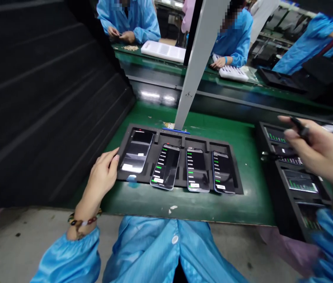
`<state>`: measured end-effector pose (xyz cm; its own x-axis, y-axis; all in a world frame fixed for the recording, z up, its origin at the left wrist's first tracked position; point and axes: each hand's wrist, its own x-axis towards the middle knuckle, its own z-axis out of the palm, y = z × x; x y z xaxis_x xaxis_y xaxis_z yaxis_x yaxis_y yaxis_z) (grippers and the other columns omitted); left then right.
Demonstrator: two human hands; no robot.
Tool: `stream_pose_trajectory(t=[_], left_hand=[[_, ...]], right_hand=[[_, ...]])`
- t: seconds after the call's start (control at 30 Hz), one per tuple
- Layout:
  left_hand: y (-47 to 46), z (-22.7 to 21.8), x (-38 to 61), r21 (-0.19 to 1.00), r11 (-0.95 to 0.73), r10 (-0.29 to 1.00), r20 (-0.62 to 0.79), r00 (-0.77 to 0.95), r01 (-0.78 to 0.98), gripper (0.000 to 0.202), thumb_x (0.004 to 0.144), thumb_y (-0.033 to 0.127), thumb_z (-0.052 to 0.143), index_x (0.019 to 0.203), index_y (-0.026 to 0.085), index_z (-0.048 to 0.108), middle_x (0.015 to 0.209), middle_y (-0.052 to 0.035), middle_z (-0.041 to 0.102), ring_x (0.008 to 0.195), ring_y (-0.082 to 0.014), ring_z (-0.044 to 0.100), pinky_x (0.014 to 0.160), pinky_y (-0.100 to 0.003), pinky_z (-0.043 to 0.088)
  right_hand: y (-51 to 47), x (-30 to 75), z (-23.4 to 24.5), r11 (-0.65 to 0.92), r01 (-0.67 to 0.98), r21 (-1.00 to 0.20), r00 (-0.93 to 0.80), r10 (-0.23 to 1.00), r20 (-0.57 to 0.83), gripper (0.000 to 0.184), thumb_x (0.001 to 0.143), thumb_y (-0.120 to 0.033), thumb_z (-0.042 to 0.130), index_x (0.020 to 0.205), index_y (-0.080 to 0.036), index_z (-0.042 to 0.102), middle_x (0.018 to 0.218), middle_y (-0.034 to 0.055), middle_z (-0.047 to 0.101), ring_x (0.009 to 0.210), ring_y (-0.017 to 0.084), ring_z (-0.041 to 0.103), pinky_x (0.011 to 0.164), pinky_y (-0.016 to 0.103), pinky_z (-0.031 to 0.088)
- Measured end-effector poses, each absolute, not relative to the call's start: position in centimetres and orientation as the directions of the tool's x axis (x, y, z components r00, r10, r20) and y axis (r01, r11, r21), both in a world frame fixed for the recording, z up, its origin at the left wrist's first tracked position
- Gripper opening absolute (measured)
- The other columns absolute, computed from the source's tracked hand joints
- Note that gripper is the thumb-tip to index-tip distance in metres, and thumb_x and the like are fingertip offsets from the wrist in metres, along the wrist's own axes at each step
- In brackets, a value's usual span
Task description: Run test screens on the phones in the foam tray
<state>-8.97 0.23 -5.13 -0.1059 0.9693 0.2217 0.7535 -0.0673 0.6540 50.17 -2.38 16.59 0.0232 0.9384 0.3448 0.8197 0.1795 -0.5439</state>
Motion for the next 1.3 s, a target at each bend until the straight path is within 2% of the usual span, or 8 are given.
stream_pose_trajectory(t=[0.3, 0.5, 0.67, 0.8, 0.97, 1.07, 1.2, 1.3], left_hand=[[-3.9, -5.7, -8.5, 0.672, -0.029, 0.971, 0.193, -0.138, 0.740, 0.060, 0.112, 0.061, 0.043, 0.147, 0.023, 0.073, 0.145, -0.0131, 0.076, 0.139, -0.0311, 0.071, 0.123, -0.044, 0.053], [-5.2, -5.8, -8.3, 0.675, 0.016, 0.970, 0.169, -0.176, 0.738, 0.058, 0.113, 0.059, 0.044, 0.147, 0.023, 0.073, 0.148, -0.0121, 0.075, 0.139, -0.0304, 0.070, 0.124, -0.043, 0.053], [-5.7, -5.4, -8.0, 0.680, 0.060, 0.968, 0.140, -0.209, 0.731, 0.059, 0.113, 0.060, 0.043, 0.148, 0.023, 0.073, 0.147, -0.0121, 0.075, 0.138, -0.0303, 0.070, 0.125, -0.043, 0.052], [-6.0, -4.6, -7.7, 0.703, 0.127, 0.963, 0.083, -0.258, 0.700, 0.059, 0.111, 0.061, 0.047, 0.148, 0.024, 0.073, 0.148, -0.0126, 0.075, 0.140, -0.0332, 0.069, 0.127, -0.047, 0.051], [-5.8, -3.4, -8.0, 0.664, 0.231, 0.957, -0.025, -0.288, 0.712, 0.059, 0.108, 0.065, 0.050, 0.149, 0.029, 0.073, 0.146, -0.0111, 0.075, 0.137, -0.0395, 0.070, 0.124, -0.059, 0.054], [-5.1, -2.6, -8.1, 0.640, 0.313, 0.939, -0.100, -0.329, 0.701, 0.058, 0.106, 0.064, 0.053, 0.145, 0.029, 0.075, 0.146, -0.0100, 0.077, 0.136, -0.0408, 0.072, 0.125, -0.062, 0.054], [-3.5, -1.6, -8.2, 0.581, 0.419, 0.905, -0.203, -0.374, 0.698, 0.059, 0.105, 0.063, 0.057, 0.147, 0.026, 0.076, 0.149, -0.0100, 0.077, 0.145, -0.0419, 0.068, 0.130, -0.064, 0.049], [-2.0, -0.6, -8.3, 0.642, 0.437, 0.897, -0.259, -0.358, 0.630, 0.057, 0.102, 0.057, 0.063, 0.148, 0.025, 0.076, 0.151, -0.0079, 0.077, 0.144, -0.0379, 0.069, 0.130, -0.057, 0.051]], right_hand=[[11.5, 36.3, 11.6, 0.435, 0.883, -0.176, -0.439, 0.898, 0.018, 0.034, 0.112, -0.036, 0.048, 0.141, -0.020, 0.055, 0.120, 0.0196, 0.080, 0.102, 0.037, 0.077, 0.088, 0.047, 0.061], [15.7, 23.3, 5.2, 0.580, 0.794, -0.183, -0.593, 0.805, -0.021, 0.047, 0.108, -0.025, 0.046, 0.153, -0.009, 0.050, 0.147, 0.0258, 0.070, 0.131, 0.040, 0.070, 0.111, 0.056, 0.059], [17.1, 21.1, 5.2, 0.605, 0.764, -0.221, -0.622, 0.783, -0.009, 0.087, 0.106, -0.051, 0.068, 0.171, -0.004, 0.033, 0.162, 0.0301, 0.055, 0.151, 0.044, 0.057, 0.127, 0.060, 0.049], [12.1, 29.7, 8.9, 0.673, 0.662, -0.330, -0.660, 0.732, 0.168, 0.061, 0.115, -0.052, 0.053, 0.161, -0.012, 0.055, 0.151, 0.0213, 0.065, 0.138, 0.035, 0.067, 0.124, 0.052, 0.053], [-1.2, 44.6, 6.7, 0.137, 0.843, -0.520, -0.005, 0.969, 0.246, 0.052, 0.114, -0.064, 0.053, 0.145, -0.026, 0.070, 0.142, 0.0142, 0.076, 0.135, 0.036, 0.072, 0.125, 0.061, 0.053], [-7.8, 48.7, 0.7, -0.205, 0.603, -0.771, 0.371, 0.928, 0.043, 0.062, 0.110, -0.073, 0.055, 0.150, -0.027, 0.067, 0.147, 0.0146, 0.075, 0.141, 0.036, 0.072, 0.126, 0.064, 0.054], [-11.4, 46.9, -3.9, -0.221, 0.235, -0.946, 0.513, 0.855, -0.072, 0.056, 0.110, -0.069, 0.056, 0.152, -0.032, 0.066, 0.163, 0.0097, 0.068, 0.156, 0.033, 0.062, 0.138, 0.062, 0.042], [-10.9, 45.6, -2.4, -0.218, 0.012, -0.976, 0.516, 0.837, -0.181, 0.048, 0.108, -0.064, 0.057, 0.144, -0.036, 0.070, 0.160, 0.0062, 0.071, 0.152, 0.034, 0.066, 0.130, 0.063, 0.052]])
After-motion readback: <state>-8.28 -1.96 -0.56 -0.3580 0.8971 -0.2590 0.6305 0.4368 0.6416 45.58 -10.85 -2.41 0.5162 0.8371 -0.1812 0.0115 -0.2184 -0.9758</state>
